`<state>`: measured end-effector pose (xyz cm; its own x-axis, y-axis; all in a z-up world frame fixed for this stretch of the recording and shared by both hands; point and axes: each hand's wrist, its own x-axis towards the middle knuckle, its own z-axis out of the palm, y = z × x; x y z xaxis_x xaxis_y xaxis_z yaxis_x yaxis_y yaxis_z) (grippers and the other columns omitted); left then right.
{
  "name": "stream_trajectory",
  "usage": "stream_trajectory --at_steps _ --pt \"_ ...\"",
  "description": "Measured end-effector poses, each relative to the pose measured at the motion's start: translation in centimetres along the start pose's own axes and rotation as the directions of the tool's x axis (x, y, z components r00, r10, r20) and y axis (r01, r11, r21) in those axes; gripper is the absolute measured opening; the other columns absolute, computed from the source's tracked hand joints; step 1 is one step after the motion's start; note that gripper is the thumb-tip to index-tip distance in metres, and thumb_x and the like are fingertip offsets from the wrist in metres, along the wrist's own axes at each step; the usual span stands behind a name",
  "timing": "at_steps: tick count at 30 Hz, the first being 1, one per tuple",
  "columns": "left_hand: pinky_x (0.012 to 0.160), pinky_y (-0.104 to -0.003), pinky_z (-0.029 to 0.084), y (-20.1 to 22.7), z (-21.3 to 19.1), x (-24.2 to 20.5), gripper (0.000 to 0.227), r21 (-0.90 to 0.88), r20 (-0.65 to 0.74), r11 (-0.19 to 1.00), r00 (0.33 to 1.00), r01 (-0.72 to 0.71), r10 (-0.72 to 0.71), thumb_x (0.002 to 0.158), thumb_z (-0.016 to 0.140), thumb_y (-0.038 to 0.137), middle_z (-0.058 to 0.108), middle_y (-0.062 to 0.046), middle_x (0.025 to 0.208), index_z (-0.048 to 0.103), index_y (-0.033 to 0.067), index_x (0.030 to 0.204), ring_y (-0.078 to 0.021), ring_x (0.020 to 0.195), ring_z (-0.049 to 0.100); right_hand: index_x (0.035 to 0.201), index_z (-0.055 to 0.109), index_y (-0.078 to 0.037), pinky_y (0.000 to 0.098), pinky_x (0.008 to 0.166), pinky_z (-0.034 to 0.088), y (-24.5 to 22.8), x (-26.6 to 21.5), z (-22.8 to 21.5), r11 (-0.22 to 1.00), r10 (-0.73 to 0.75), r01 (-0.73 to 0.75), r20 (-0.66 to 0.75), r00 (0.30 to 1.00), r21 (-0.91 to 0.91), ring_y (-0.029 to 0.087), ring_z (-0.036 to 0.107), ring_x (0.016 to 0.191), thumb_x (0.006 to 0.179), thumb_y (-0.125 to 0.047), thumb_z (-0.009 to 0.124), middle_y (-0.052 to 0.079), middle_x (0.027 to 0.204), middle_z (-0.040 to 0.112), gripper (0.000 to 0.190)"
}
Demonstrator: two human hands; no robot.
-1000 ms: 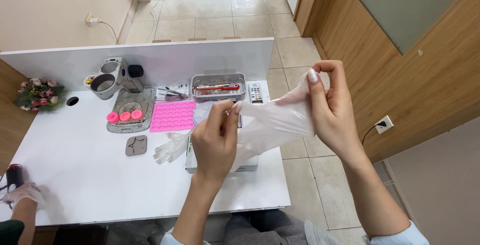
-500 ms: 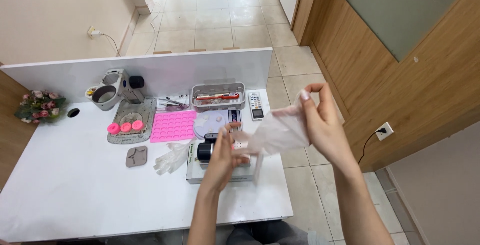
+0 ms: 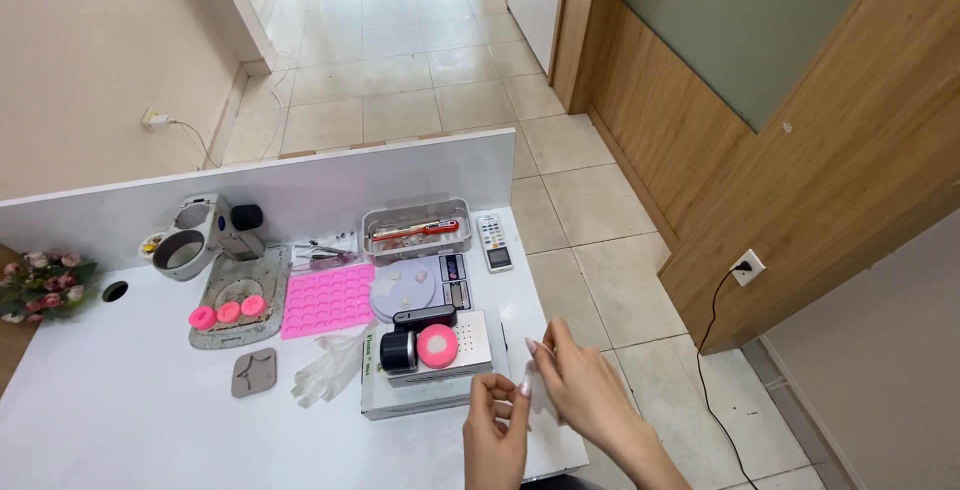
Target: The recorder is putting on a pair of disposable plastic gloves at a workbench.
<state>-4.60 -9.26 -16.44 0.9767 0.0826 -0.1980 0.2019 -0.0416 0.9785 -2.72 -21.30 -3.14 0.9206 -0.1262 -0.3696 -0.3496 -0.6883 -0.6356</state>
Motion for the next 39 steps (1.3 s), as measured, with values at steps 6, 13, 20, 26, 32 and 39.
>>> stream_trajectory --at_steps 6,13,20,26,32,39 --pt "0.049 -0.027 0.049 -2.0 1.4 0.4 0.035 0.048 0.143 0.98 0.972 -0.194 0.185 0.079 0.072 0.004 0.063 -0.004 0.098 0.054 0.0075 0.109 -0.0106 0.065 0.057 0.108 0.053 -0.009 0.0397 0.075 0.059 3.8 2.1 2.1 0.943 -0.134 0.108 0.063 0.989 0.316 0.023 0.08 0.082 0.105 -0.039 0.045 0.017 0.085 0.08 0.031" --pt "0.063 -0.034 0.048 3.3 2.0 -0.6 0.038 0.365 0.056 0.915 0.986 -0.169 0.16 0.08 0.076 0.016 0.07 -0.004 0.097 0.056 0.01 0.111 -0.0195 0.066 0.055 0.118 0.046 -0.01 0.0453 0.072 0.059 1.9 0.0 0.6 0.909 -0.087 0.035 0.108 0.99 0.416 0.036 0.076 0.075 0.102 -0.035 0.04 0.016 0.092 0.081 0.03" --pt "0.067 -0.035 0.054 3.6 1.1 0.3 0.03 0.303 0.124 0.944 0.987 -0.133 0.1 0.089 0.067 0.024 0.069 0.0 0.101 0.054 0.0127 0.114 -0.0163 0.081 0.07 0.142 0.048 -0.016 0.0358 0.1 0.053 2.6 0.0 0.5 0.955 -0.128 0.071 0.183 0.975 0.286 0.024 0.072 0.116 0.105 -0.04 0.03 0.012 0.121 0.077 0.048" --pt "0.065 -0.04 0.054 5.6 0.5 0.4 0.031 0.505 0.01 0.862 0.999 -0.041 0.042 0.09 0.068 0.028 0.06 -0.002 0.104 0.048 0.0125 0.109 -0.0213 0.075 0.071 0.15 0.045 -0.02 0.0351 0.108 0.046 2.4 -0.4 1.4 0.969 -0.167 0.129 0.172 0.971 0.212 0.026 0.063 0.13 0.103 -0.039 0.032 0.01 0.136 0.068 0.053" --pt "0.066 -0.044 0.053 7.5 0.9 0.6 0.031 0.509 -0.007 0.86 0.999 -0.033 0.042 0.089 0.066 0.024 0.065 -0.002 0.098 0.046 0.0144 0.111 -0.026 0.081 0.071 0.158 0.042 -0.023 0.0339 0.111 0.043 2.3 -0.6 1.5 0.957 -0.211 0.178 0.127 0.969 0.228 0.023 0.057 0.137 0.103 -0.037 0.033 0.006 0.148 0.06 0.058" --pt "0.072 -0.05 0.051 7.2 2.3 2.9 0.017 0.564 -0.066 0.825 0.995 -0.02 0.069 0.099 0.056 0.026 0.073 -0.009 0.087 0.055 0.0094 0.097 -0.0351 0.088 0.069 0.155 0.045 -0.02 0.0341 0.113 0.041 2.5 -0.1 1.1 0.955 -0.203 0.179 0.08 0.976 0.238 0.023 0.054 0.138 0.105 -0.04 0.032 0.004 0.149 0.059 0.056"
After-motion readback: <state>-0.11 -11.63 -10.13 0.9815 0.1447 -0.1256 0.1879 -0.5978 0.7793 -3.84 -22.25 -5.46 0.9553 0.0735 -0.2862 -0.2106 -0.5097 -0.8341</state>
